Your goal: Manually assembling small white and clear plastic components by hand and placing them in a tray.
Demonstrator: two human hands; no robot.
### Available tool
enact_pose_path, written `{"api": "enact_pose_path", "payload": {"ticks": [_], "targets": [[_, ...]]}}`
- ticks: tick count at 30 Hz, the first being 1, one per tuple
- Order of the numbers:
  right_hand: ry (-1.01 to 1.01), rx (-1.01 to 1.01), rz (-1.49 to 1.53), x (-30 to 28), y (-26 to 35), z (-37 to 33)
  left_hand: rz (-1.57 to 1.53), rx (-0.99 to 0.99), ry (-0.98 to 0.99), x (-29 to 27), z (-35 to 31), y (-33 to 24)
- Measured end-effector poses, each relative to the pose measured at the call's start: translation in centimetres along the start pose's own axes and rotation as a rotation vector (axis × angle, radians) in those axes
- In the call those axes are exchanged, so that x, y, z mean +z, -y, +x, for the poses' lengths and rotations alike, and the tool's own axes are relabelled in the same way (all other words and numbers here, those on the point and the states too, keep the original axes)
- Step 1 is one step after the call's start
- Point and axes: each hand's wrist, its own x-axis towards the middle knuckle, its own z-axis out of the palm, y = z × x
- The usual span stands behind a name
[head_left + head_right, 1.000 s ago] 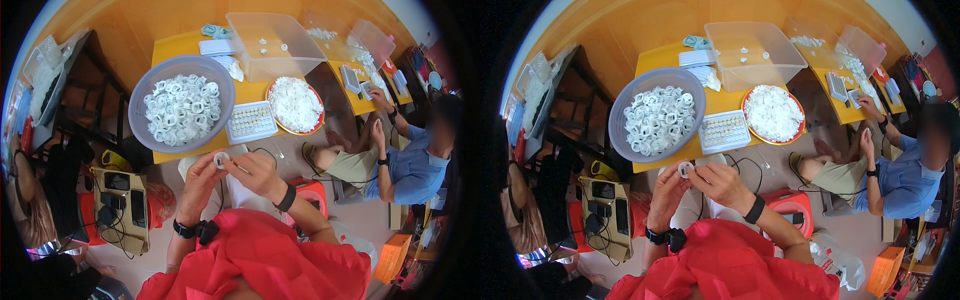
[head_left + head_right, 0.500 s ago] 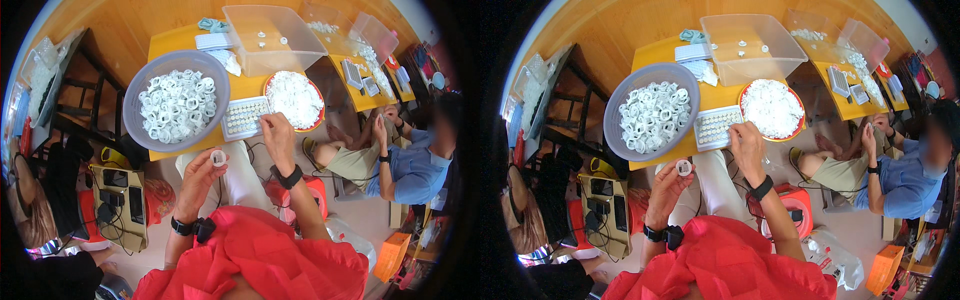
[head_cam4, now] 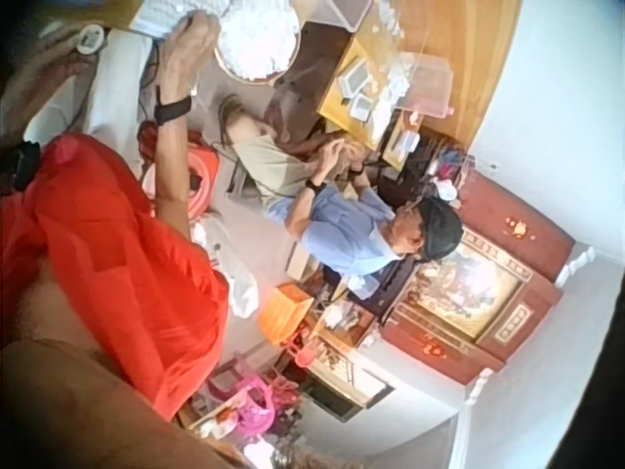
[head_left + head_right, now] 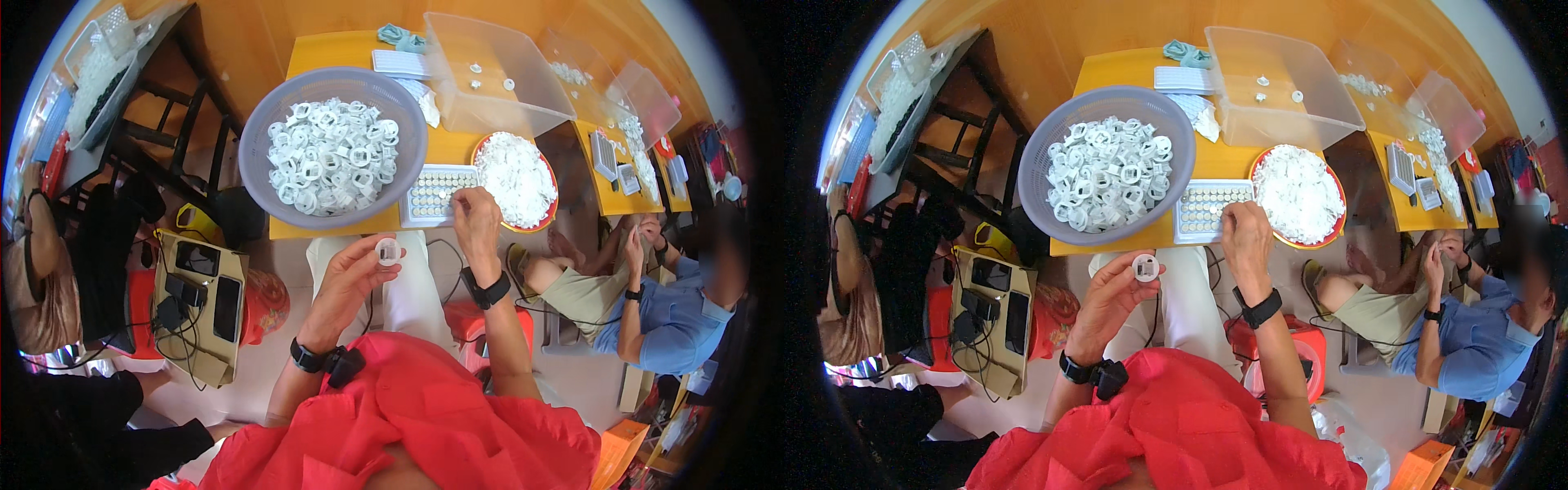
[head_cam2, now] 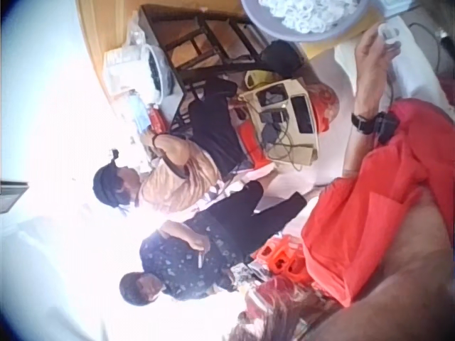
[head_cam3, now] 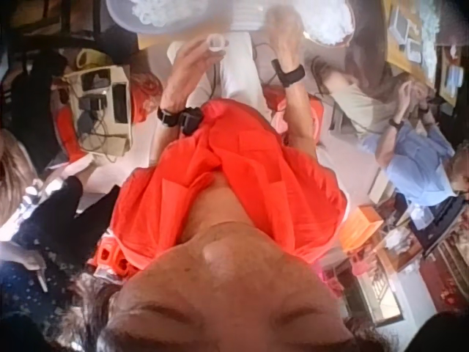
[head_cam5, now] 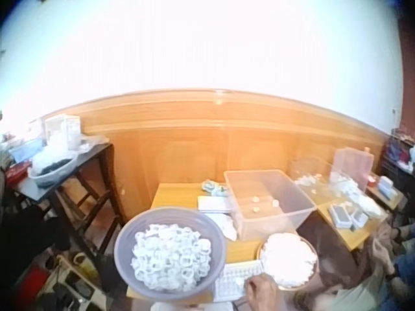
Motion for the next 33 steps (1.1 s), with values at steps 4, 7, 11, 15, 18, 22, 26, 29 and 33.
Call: {"api": "enact_pose_path", "payload": {"ticks": [4, 7, 11, 15, 18, 22, 26, 29, 33], "targets": [[-0.026, 0.035, 0.088, -0.5, 0.7, -0.1, -0.029, -0.014, 0.022, 0.0, -0.2, -0.2], [0.026, 0.068, 0.301, -2.5, 3.0, -0.8, -0.035, -0.036, 0.047, -0.1, -0.4, -0.4], [0.159, 0.002, 0.415, -4.8, 8.2, -3.1, -0.026, -0.021, 0.039, 0.3, -0.2, -0.1], [0.113, -0.17, 0.412, -4.0, 9.9, -4.8, 0.013, -0.014, 0.048, 0.8, -0.1, 0.1], [0.07, -0.295, 0.339, -3.7, 9.7, -5.2, 0.052, -0.004, 0.053, 1.1, -0.2, 0.1], [0.016, -0.366, 0.294, -3.4, 9.7, -5.6, 0.096, 0.029, 0.052, 1.3, -0.5, 0.2], [0.005, -0.449, 0.24, -3.3, 9.5, -6.0, 0.135, 0.033, 0.043, 1.5, -0.8, 0.2], [0.002, -0.504, 0.217, -3.1, 9.3, -6.2, 0.167, 0.048, 0.048, 1.4, -0.9, 0.3], [0.009, -0.534, 0.219, -3.3, 9.4, -6.2, 0.253, 0.067, 0.051, 1.4, -0.9, 0.4]]}}
